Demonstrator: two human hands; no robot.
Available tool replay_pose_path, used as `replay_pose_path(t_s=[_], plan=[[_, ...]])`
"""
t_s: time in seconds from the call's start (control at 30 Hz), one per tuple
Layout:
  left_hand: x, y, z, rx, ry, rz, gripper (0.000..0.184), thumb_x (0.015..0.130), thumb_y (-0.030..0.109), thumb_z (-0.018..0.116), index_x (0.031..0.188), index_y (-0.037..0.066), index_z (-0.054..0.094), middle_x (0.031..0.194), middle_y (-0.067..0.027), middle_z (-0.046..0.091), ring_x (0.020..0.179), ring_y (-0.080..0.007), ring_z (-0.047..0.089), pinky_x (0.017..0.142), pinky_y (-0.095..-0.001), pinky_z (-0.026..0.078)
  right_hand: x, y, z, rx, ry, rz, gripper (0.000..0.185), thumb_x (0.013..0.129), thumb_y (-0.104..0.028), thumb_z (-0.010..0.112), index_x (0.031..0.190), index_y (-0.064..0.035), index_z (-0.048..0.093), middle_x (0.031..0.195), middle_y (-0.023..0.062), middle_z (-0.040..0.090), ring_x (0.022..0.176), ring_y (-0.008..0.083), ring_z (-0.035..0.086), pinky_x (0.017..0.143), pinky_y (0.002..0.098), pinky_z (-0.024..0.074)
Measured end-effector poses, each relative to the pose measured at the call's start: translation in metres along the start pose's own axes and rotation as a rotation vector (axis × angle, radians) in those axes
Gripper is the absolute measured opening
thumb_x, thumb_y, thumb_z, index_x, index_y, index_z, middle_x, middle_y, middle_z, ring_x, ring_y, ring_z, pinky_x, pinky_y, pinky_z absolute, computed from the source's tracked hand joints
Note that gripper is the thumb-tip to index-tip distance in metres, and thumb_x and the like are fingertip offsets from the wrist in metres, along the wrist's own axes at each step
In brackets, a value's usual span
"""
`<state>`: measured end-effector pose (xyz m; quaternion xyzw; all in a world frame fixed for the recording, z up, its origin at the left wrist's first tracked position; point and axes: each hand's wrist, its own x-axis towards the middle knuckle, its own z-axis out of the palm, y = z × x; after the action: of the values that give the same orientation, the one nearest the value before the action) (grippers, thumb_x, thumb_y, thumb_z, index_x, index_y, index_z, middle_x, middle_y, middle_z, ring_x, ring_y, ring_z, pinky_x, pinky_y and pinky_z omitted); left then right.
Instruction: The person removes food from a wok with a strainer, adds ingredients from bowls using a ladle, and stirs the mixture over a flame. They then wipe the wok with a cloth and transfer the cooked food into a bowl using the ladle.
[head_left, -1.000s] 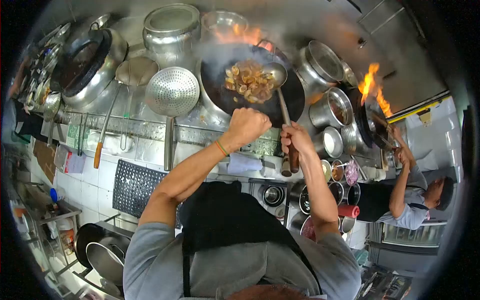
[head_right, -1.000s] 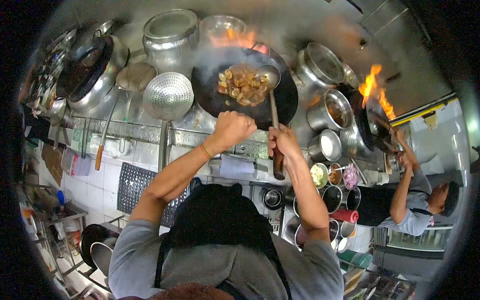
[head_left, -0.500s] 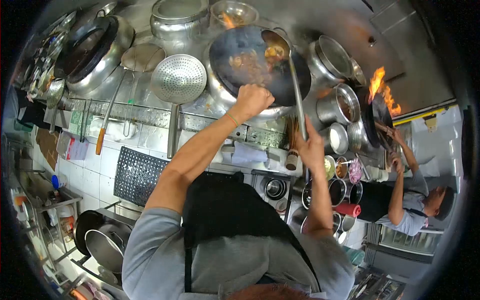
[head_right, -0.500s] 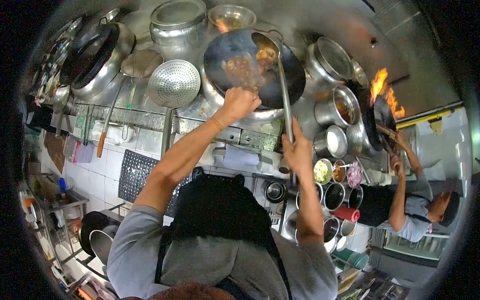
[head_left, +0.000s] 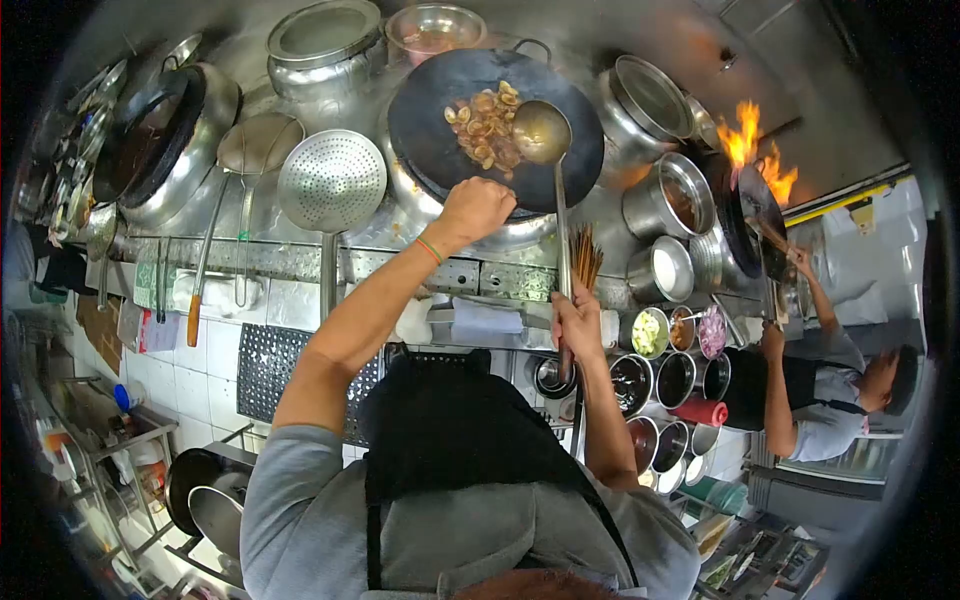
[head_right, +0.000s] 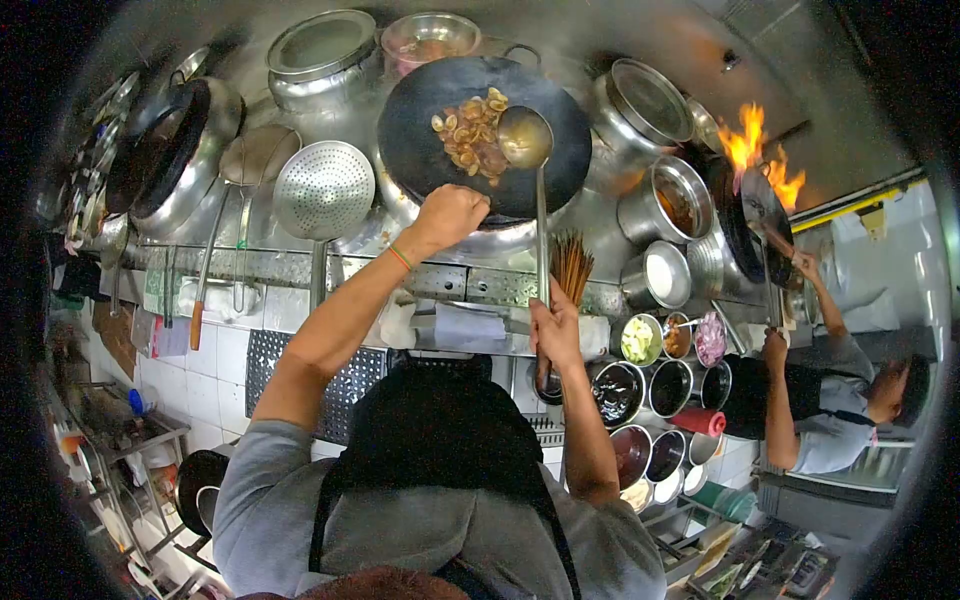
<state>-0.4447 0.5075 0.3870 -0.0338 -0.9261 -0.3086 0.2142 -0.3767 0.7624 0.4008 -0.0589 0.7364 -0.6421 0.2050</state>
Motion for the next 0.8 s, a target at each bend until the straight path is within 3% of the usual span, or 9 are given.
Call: replay_pose_path(t_s=[0.13,0.27,0.37,0.5,0.63,0.67,0.7,0.77,0.8], plan=[[0.022,-0.019,-0.015,-0.085,-0.048,0.013,0.019,0.083,0.014,0.055,0.099,0.005,0.062,0.094,-0.0275,0.061,0.080,-0.0411,0.061,0.070,-0.0456,0.051,-0.013,-0.023,-0.002,0.229,-0.062,0.047,0.051,0.090,-0.003,0.050,0.139,-0.0048,0.039,0.064,0.0003,0.046,0.039,0.0066,0.040,0.031,0.0219,0.0367],[0.052,-0.021,-0.036,0.292,0.033,0.000,0.056,0.083,0.007,0.053,0.136,0.021,0.044,0.120,-0.0277,0.053,0.093,-0.0422,0.060,0.080,-0.0450,0.050,-0.042,-0.059,-0.005,0.259,-0.086,0.090,0.053,0.088,-0.001,0.051,0.139,-0.0020,0.037,0.065,0.0001,0.046,0.038,0.0062,0.038,0.031,0.0216,0.0372],[0.059,-0.011,-0.047,0.355,-0.248,-0.087,0.059,0.081,0.006,0.051,0.136,0.027,0.046,0.115,-0.0235,0.055,0.099,-0.0396,0.060,0.086,-0.0436,0.048,-0.053,-0.072,-0.006,0.219,-0.107,0.081,0.055,0.088,0.000,0.051,0.141,-0.0027,0.036,0.065,0.0000,0.046,0.038,0.0062,0.038,0.031,0.0216,0.0373],[0.043,-0.030,-0.037,0.124,-0.280,-0.001,0.058,0.080,0.004,0.052,0.133,0.028,0.050,0.102,-0.0191,0.057,0.092,-0.0342,0.059,0.083,-0.0402,0.048,-0.048,-0.061,-0.010,0.266,-0.097,0.099,0.055,0.088,0.000,0.050,0.141,-0.0022,0.035,0.064,-0.0005,0.046,0.038,0.0064,0.038,0.031,0.0217,0.0372],[-0.006,0.047,-0.170,-0.730,-0.286,-0.023,0.049,0.077,0.002,0.060,0.125,0.011,0.058,0.086,-0.0067,0.054,0.071,-0.0167,0.048,0.067,-0.0255,0.043,-0.041,-0.046,-0.026,0.031,0.042,0.066,0.050,0.090,-0.003,0.050,0.138,-0.0010,0.039,0.069,0.0019,0.053,0.039,0.0063,0.041,0.032,0.0211,0.0357],[-0.027,0.042,-0.180,-0.889,-0.280,0.282,0.031,0.076,0.002,0.062,0.106,0.000,0.064,0.084,-0.0035,0.054,0.071,-0.0130,0.049,0.062,-0.0233,0.044,-0.033,-0.052,-0.029,-0.029,0.070,0.090,0.051,0.089,-0.006,0.054,0.138,-0.0034,0.041,0.066,0.0000,0.054,0.039,0.0054,0.040,0.032,0.0210,0.0341],[-0.047,0.065,-0.188,-1.134,-0.192,0.416,0.012,0.076,0.005,0.065,0.087,0.001,0.062,0.082,-0.0037,0.055,0.071,-0.0133,0.051,0.058,-0.0258,0.045,-0.023,-0.056,-0.032,-0.088,0.089,0.115,0.052,0.089,-0.010,0.058,0.138,-0.0059,0.042,0.064,-0.0019,0.054,0.039,0.0045,0.040,0.032,0.0209,0.0324],[-0.084,0.092,-0.234,-1.003,-0.556,0.347,0.010,0.084,0.015,0.063,0.081,0.006,0.061,0.079,-0.0096,0.051,0.066,-0.0214,0.051,0.051,-0.0320,0.041,0.009,-0.044,-0.055,-0.344,0.183,0.084,0.048,0.090,-0.011,0.058,0.136,-0.0066,0.045,0.062,-0.0025,0.053,0.040,0.0044,0.040,0.034,0.0206,0.0315],[-0.086,0.101,-0.232,-1.234,-0.460,0.564,0.008,0.087,0.014,0.059,0.084,0.008,0.063,0.078,-0.0103,0.048,0.064,-0.0219,0.049,0.050,-0.0319,0.039,0.027,-0.052,-0.052,-0.368,0.183,0.056,0.048,0.089,-0.013,0.059,0.135,-0.0058,0.045,0.061,-0.0028,0.052,0.040,0.0046,0.040,0.035,0.0209,0.0318]])
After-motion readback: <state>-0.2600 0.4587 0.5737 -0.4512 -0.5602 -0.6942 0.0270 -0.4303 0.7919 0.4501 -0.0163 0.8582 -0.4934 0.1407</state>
